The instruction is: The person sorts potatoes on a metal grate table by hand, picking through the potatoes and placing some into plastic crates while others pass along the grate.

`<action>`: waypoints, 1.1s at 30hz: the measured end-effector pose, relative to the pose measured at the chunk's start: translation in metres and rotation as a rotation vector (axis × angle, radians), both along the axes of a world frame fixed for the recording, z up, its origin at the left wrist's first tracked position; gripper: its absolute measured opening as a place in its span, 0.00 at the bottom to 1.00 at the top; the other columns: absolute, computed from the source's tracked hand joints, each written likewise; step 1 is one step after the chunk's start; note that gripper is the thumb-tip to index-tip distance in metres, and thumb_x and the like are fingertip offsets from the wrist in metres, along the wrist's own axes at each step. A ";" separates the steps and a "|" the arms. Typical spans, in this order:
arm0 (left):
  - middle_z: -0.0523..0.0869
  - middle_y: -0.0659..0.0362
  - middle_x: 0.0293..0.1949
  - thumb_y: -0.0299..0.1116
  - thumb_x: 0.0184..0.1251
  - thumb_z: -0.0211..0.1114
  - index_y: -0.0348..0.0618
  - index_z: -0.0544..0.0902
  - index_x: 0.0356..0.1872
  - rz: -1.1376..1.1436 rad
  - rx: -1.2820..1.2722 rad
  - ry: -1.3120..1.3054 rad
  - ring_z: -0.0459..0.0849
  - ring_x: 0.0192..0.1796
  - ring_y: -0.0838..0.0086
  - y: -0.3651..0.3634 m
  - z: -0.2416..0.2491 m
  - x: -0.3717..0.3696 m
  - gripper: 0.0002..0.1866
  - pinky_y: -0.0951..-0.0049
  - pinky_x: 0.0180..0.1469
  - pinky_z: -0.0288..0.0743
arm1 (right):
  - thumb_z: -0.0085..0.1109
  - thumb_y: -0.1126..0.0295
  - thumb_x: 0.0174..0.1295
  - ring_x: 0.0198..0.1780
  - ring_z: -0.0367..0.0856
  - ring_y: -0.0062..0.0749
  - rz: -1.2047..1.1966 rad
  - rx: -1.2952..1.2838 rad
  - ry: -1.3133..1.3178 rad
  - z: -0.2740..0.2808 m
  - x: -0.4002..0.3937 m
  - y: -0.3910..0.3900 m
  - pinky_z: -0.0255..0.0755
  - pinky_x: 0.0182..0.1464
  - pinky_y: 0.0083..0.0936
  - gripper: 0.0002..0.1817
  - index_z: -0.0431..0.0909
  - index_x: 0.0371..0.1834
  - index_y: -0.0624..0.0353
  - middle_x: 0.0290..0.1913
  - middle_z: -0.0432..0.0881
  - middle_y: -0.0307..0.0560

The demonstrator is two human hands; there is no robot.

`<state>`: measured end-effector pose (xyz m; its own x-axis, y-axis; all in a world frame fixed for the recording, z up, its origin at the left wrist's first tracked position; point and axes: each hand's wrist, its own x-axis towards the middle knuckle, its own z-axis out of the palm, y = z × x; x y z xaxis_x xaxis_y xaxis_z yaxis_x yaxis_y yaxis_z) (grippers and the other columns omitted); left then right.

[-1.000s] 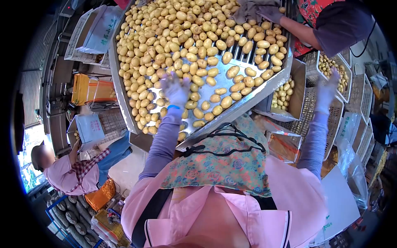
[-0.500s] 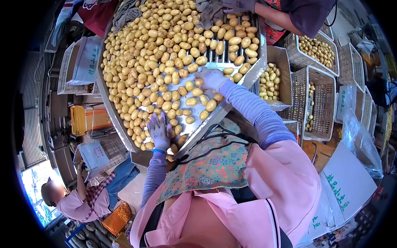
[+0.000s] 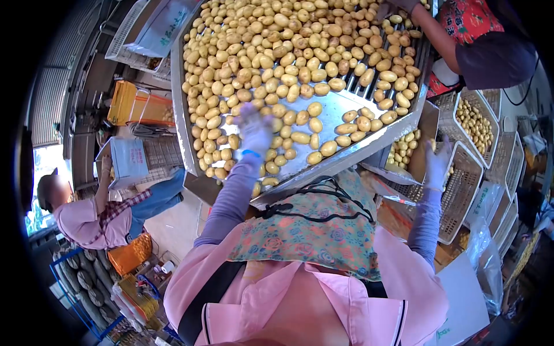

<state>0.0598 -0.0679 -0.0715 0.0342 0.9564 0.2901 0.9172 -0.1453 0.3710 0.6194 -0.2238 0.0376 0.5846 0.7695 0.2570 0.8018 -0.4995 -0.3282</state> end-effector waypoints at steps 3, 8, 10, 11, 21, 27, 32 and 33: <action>0.55 0.46 0.80 0.59 0.75 0.49 0.44 0.60 0.79 -0.347 -0.260 0.285 0.49 0.82 0.46 -0.048 0.087 0.064 0.39 0.42 0.80 0.40 | 0.72 0.60 0.56 0.69 0.71 0.56 0.580 0.068 0.226 0.022 -0.120 0.068 0.64 0.71 0.42 0.35 0.75 0.68 0.58 0.67 0.75 0.62; 0.55 0.50 0.81 0.58 0.70 0.58 0.58 0.62 0.78 -0.842 -0.111 0.364 0.51 0.81 0.48 -0.099 0.076 -0.011 0.38 0.40 0.80 0.36 | 0.67 0.46 0.57 0.72 0.66 0.57 1.041 -0.318 -0.191 0.038 -0.243 0.090 0.57 0.74 0.50 0.35 0.76 0.69 0.42 0.68 0.75 0.56; 0.58 0.49 0.80 0.56 0.71 0.57 0.60 0.62 0.79 -0.568 -0.506 0.401 0.52 0.81 0.48 -0.092 0.121 -0.071 0.37 0.44 0.81 0.36 | 0.67 0.52 0.59 0.66 0.74 0.50 1.224 -0.111 -0.063 0.023 -0.279 0.097 0.62 0.72 0.44 0.30 0.79 0.64 0.50 0.59 0.82 0.51; 0.61 0.50 0.78 0.54 0.70 0.59 0.57 0.65 0.77 -0.526 -0.296 0.397 0.53 0.81 0.48 -0.091 0.106 -0.090 0.36 0.43 0.81 0.36 | 0.67 0.52 0.59 0.66 0.74 0.50 1.224 -0.112 -0.063 0.022 -0.277 0.105 0.62 0.72 0.44 0.30 0.79 0.64 0.50 0.59 0.82 0.51; 0.61 0.42 0.77 0.53 0.73 0.57 0.40 0.63 0.76 -0.253 -0.122 0.177 0.52 0.81 0.45 -0.057 0.074 0.015 0.38 0.41 0.80 0.37 | 0.59 0.58 0.63 0.64 0.77 0.55 0.515 -0.373 -0.109 -0.001 -0.232 0.273 0.75 0.61 0.44 0.35 0.64 0.77 0.43 0.70 0.71 0.62; 0.75 0.46 0.66 0.46 0.71 0.59 0.44 0.73 0.69 -0.264 0.137 0.218 0.75 0.63 0.48 0.104 0.116 0.058 0.29 0.42 0.61 0.67 | 0.64 0.63 0.59 0.56 0.81 0.53 0.740 -0.316 0.034 -0.009 -0.244 0.232 0.76 0.56 0.45 0.33 0.70 0.70 0.49 0.56 0.80 0.57; 0.80 0.45 0.58 0.44 0.71 0.56 0.47 0.70 0.72 -0.060 -0.229 0.455 0.80 0.52 0.49 0.148 0.097 0.064 0.30 0.41 0.52 0.71 | 0.66 0.61 0.59 0.47 0.84 0.52 0.676 -0.340 0.549 0.006 -0.232 0.199 0.78 0.50 0.42 0.20 0.78 0.53 0.53 0.46 0.84 0.53; 0.80 0.47 0.56 0.45 0.70 0.58 0.48 0.72 0.70 -0.080 -0.146 0.449 0.81 0.48 0.50 0.133 0.084 0.066 0.29 0.43 0.48 0.73 | 0.64 0.61 0.62 0.45 0.84 0.52 0.701 -0.163 0.542 -0.012 -0.227 0.203 0.76 0.48 0.40 0.15 0.79 0.47 0.57 0.41 0.83 0.54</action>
<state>0.1258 0.0647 0.0124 0.2002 0.9753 0.0930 0.9796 -0.1976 -0.0373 0.3925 -0.0207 0.0254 -0.0229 0.9979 -0.0607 0.6956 -0.0277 -0.7179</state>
